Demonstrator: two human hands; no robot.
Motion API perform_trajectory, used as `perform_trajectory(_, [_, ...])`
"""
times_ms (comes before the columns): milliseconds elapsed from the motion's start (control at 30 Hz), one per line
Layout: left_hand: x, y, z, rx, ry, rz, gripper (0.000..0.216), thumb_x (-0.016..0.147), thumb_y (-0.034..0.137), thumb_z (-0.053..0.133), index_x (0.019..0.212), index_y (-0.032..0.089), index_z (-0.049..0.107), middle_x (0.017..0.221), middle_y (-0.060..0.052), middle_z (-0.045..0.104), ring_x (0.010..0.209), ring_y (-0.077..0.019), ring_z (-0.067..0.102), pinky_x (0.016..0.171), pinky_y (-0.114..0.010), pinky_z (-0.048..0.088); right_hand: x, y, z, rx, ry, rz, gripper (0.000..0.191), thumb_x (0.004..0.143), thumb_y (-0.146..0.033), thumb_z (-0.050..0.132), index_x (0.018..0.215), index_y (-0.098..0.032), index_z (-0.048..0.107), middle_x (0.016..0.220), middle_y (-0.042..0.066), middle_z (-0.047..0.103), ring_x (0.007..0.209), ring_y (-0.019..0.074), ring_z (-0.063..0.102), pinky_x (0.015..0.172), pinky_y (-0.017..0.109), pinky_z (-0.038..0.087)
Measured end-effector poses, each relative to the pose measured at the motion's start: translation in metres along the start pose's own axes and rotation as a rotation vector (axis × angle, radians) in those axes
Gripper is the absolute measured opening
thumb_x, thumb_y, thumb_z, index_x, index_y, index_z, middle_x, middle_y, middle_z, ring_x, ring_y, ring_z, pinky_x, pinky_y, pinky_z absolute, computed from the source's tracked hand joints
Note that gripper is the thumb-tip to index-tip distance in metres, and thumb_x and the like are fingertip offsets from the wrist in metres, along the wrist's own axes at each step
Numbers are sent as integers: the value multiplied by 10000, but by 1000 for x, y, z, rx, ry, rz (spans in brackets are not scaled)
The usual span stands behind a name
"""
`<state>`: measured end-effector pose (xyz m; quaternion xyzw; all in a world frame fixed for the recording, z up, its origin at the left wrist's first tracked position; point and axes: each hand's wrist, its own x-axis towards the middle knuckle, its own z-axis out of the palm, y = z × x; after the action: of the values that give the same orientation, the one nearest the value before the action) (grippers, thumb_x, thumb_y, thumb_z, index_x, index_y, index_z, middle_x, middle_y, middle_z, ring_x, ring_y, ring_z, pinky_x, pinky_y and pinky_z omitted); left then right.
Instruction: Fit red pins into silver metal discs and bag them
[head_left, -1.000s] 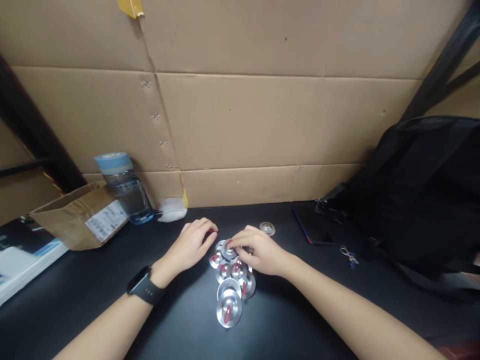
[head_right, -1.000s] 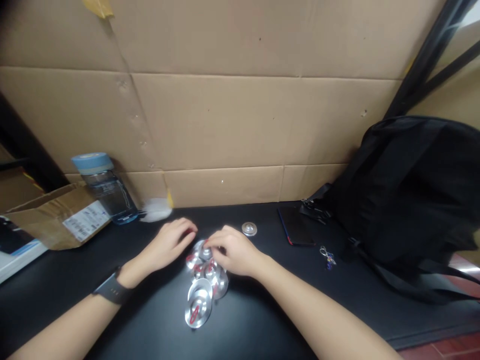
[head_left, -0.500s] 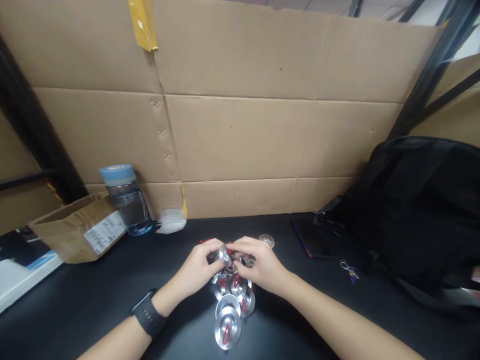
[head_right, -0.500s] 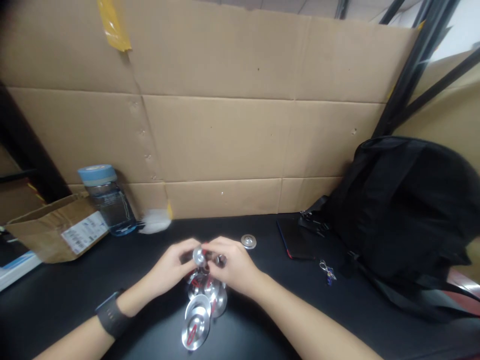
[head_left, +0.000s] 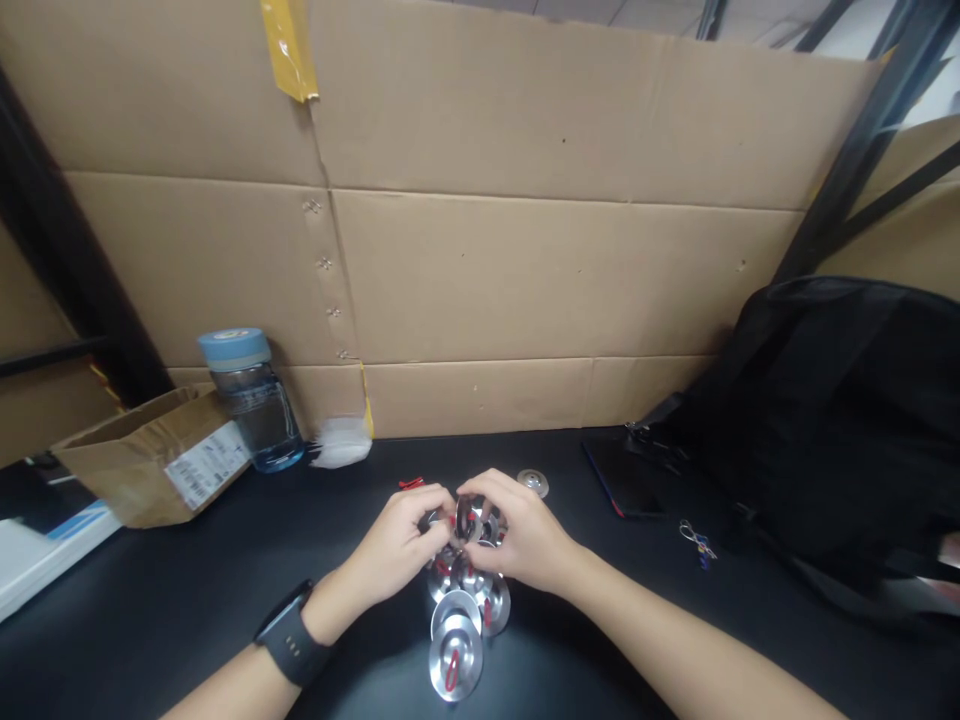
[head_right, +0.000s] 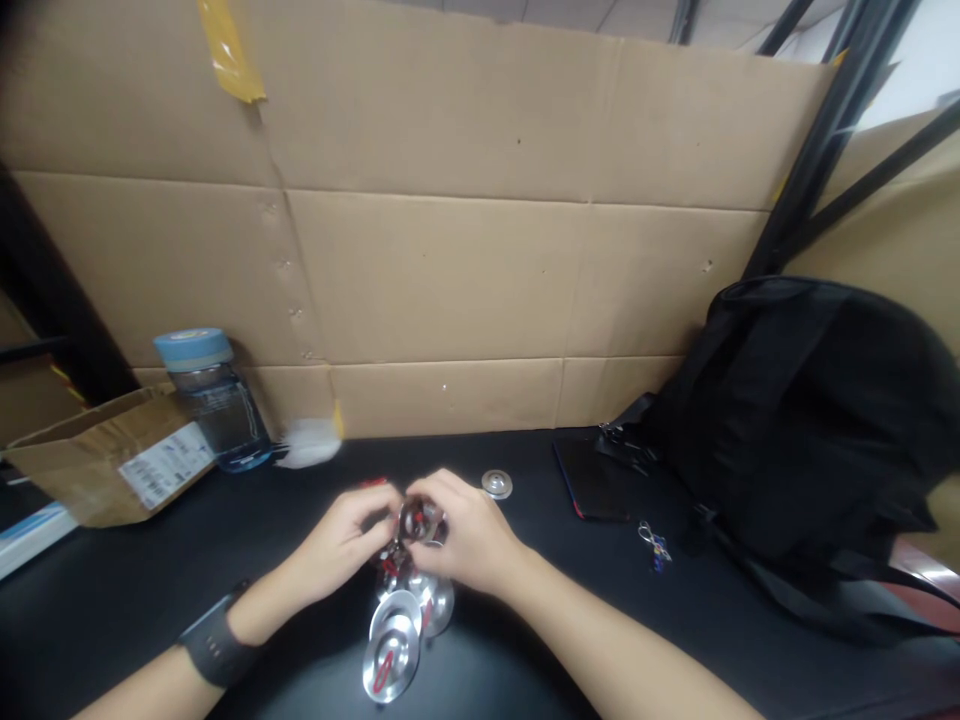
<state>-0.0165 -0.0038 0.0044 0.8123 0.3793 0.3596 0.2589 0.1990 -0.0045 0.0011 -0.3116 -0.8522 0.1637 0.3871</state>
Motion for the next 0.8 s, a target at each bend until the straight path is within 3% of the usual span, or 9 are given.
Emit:
perform_trajectory(200, [5,-30,-24,273,137,1,166,936,277,522,820,211,620,886,-31,672,802,-191,621,758,-308,476,4,18,-12,-237,6,230,429,771,-284,768,1178,-284,633,1084,21,666,876,186,641,728,287,469])
perform_trajectory(400, [5,-69,-48,632,147,-77,229,981,322,470,967,218,674,1019,-77,688,948,-256,651,857,-374,478,7,52,-26,-492,2,581,360,751,-271,744,1105,-251,681,1077,47,669,942,230,656,673,285,399])
perform_trajectory(600, [3,-67,-47,692,111,-118,233,959,331,497,937,234,708,998,-75,702,923,-255,658,830,-367,481,9,55,-38,-636,17,620,282,774,-347,741,1021,-216,702,1055,89,672,990,272,646,744,334,433])
perform_trajectory(800, [3,-66,-42,690,85,-110,225,937,333,532,916,245,738,993,-77,713,920,-266,664,841,-381,488,5,57,-42,-756,-140,664,249,846,-385,639,973,-189,726,1098,151,675,1034,334,636,728,370,445])
